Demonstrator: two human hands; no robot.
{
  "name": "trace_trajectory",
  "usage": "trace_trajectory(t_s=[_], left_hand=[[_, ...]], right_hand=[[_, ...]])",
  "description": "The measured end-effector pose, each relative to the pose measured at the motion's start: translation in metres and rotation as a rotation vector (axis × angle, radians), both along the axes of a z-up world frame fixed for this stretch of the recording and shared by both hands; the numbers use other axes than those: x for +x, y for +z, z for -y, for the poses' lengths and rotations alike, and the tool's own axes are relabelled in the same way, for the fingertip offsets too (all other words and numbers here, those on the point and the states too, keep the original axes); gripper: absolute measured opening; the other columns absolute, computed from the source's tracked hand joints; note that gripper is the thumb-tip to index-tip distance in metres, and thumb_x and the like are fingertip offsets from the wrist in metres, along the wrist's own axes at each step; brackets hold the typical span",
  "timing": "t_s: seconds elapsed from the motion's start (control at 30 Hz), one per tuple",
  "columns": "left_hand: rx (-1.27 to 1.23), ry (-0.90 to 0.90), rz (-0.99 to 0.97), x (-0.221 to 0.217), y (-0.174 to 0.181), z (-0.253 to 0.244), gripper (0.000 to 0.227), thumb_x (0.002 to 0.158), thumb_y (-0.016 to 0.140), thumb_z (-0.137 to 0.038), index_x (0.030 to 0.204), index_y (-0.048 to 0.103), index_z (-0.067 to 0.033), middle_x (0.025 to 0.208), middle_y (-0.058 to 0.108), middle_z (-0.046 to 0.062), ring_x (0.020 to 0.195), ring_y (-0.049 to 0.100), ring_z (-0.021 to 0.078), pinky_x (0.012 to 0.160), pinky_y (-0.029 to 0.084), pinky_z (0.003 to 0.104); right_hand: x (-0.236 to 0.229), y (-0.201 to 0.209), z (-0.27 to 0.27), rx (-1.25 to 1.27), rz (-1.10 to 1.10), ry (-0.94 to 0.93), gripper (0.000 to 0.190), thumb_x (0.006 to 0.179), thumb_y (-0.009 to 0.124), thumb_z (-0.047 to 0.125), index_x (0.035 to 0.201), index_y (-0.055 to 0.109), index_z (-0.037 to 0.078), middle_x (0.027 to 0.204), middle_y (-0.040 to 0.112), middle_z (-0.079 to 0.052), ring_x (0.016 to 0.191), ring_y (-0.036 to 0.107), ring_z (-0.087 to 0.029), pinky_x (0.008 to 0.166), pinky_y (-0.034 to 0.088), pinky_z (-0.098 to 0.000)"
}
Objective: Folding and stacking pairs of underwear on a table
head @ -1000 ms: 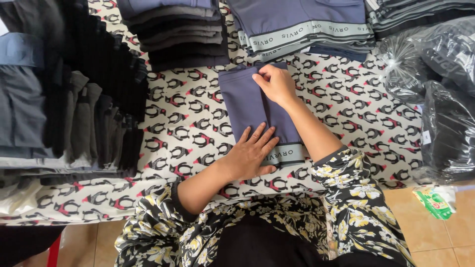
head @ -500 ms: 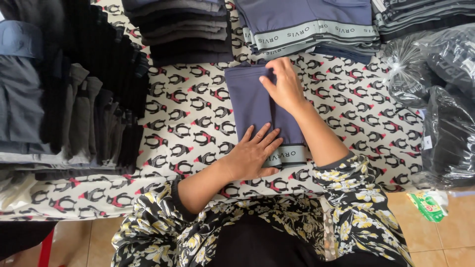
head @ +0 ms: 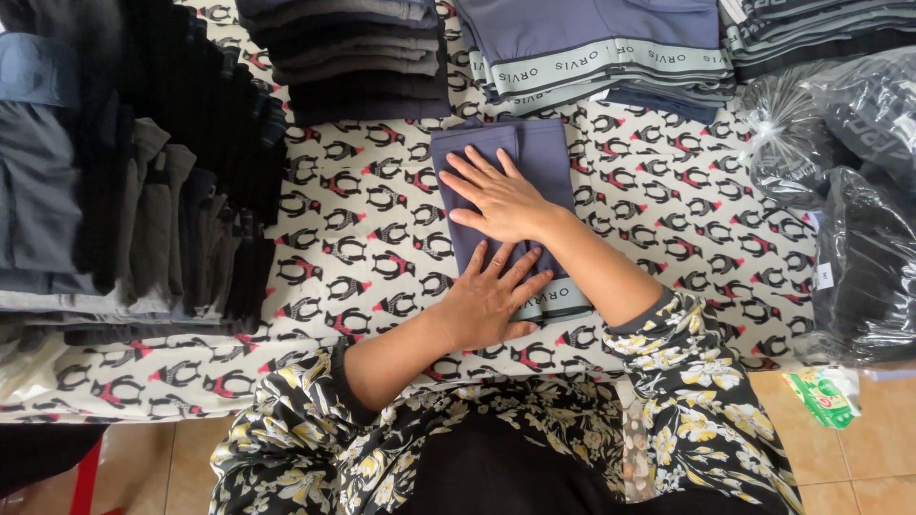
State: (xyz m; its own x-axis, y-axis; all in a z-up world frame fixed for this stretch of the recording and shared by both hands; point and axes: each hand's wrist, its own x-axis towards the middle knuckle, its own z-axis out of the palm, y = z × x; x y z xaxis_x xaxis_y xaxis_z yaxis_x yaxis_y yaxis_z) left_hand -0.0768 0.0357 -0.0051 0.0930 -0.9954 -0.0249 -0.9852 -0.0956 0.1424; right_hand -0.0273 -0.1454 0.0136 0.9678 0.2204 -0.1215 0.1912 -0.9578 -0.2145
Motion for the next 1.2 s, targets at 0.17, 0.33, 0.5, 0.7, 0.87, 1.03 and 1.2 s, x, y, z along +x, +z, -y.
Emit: trace_trajectory(t_s=[0.17, 0.33, 0.5, 0.7, 0.87, 1.03, 1.2], left_hand=[[-0.036, 0.001, 0.021, -0.002, 0.000, -0.001, 0.080, 0.096, 0.046, -0.062, 0.161, 0.024, -0.0203, 0.166, 0.023, 0.014, 0.154, 0.010, 0.0463, 0.117, 0.016, 0.068], [-0.078, -0.006, -0.007, 0.002, 0.000, -0.002, 0.082, 0.094, 0.049, -0.062, 0.160, 0.026, -0.0197, 0.165, 0.026, 0.014, 0.154, 0.012, 0.0457, 0.117, 0.017, 0.067], [-0.084, -0.013, -0.073, 0.007, 0.000, -0.002, 0.084, 0.093, 0.041, -0.071, 0.159, 0.029, -0.0200, 0.164, 0.029, 0.011, 0.154, 0.015, 0.0428, 0.117, 0.019, 0.066], [-0.065, -0.016, -0.183, 0.008, 0.014, -0.004, 0.082, 0.092, 0.050, -0.061, 0.156, 0.031, -0.0138, 0.160, 0.034, 0.014, 0.153, 0.017, 0.0434, 0.117, 0.019, 0.067], [-0.058, -0.040, -0.208, 0.012, 0.023, -0.006, 0.079, 0.092, 0.052, -0.061, 0.153, 0.036, -0.0136, 0.161, 0.034, 0.014, 0.153, 0.017, 0.0437, 0.117, 0.018, 0.068], [-0.047, -0.064, -0.240, 0.018, 0.030, -0.009, 0.077, 0.091, 0.053, -0.061, 0.151, 0.040, -0.0135, 0.161, 0.035, 0.015, 0.153, 0.018, 0.0446, 0.116, 0.018, 0.070], [-0.047, -0.076, -0.236, 0.017, 0.030, -0.011, 0.073, 0.093, 0.057, -0.054, 0.151, 0.042, -0.0134, 0.162, 0.033, 0.016, 0.154, 0.016, 0.0446, 0.115, 0.018, 0.072]], right_hand=[[0.012, 0.007, 0.003, -0.053, 0.010, -0.020, 0.068, 0.106, 0.029, 0.061, 0.164, 0.020, 0.027, 0.172, 0.012, -0.004, 0.157, 0.004, -0.030, 0.122, 0.001, -0.0644], [0.006, 0.007, 0.009, -0.023, 0.047, -0.003, 0.065, 0.106, 0.034, 0.059, 0.161, 0.027, 0.025, 0.171, 0.015, -0.003, 0.157, 0.007, -0.030, 0.122, 0.005, -0.0647], [-0.026, 0.013, 0.024, 0.102, 0.274, 0.101, 0.043, 0.102, 0.058, 0.042, 0.135, 0.063, 0.014, 0.155, 0.047, -0.011, 0.143, 0.041, -0.037, 0.112, 0.036, -0.0529], [-0.101, 0.040, 0.034, 0.429, 0.259, 0.020, 0.024, 0.101, 0.063, 0.031, 0.091, 0.068, 0.010, 0.089, 0.065, -0.002, 0.085, 0.065, -0.021, 0.081, 0.055, -0.0329], [-0.153, 0.039, 0.046, 0.307, 0.223, 0.011, 0.039, 0.077, 0.081, 0.056, 0.090, 0.069, 0.022, 0.091, 0.067, 0.008, 0.087, 0.067, -0.017, 0.074, 0.054, -0.0313], [-0.178, 0.030, 0.043, 0.162, 0.223, 0.053, 0.056, 0.073, 0.080, 0.063, 0.106, 0.068, 0.020, 0.104, 0.065, 0.004, 0.098, 0.062, -0.021, 0.082, 0.053, -0.0358], [-0.191, 0.033, 0.053, 0.211, 0.180, 0.029, 0.034, 0.078, 0.082, 0.043, 0.101, 0.073, 0.019, 0.110, 0.069, 0.002, 0.103, 0.062, -0.022, 0.088, 0.053, -0.0354]])
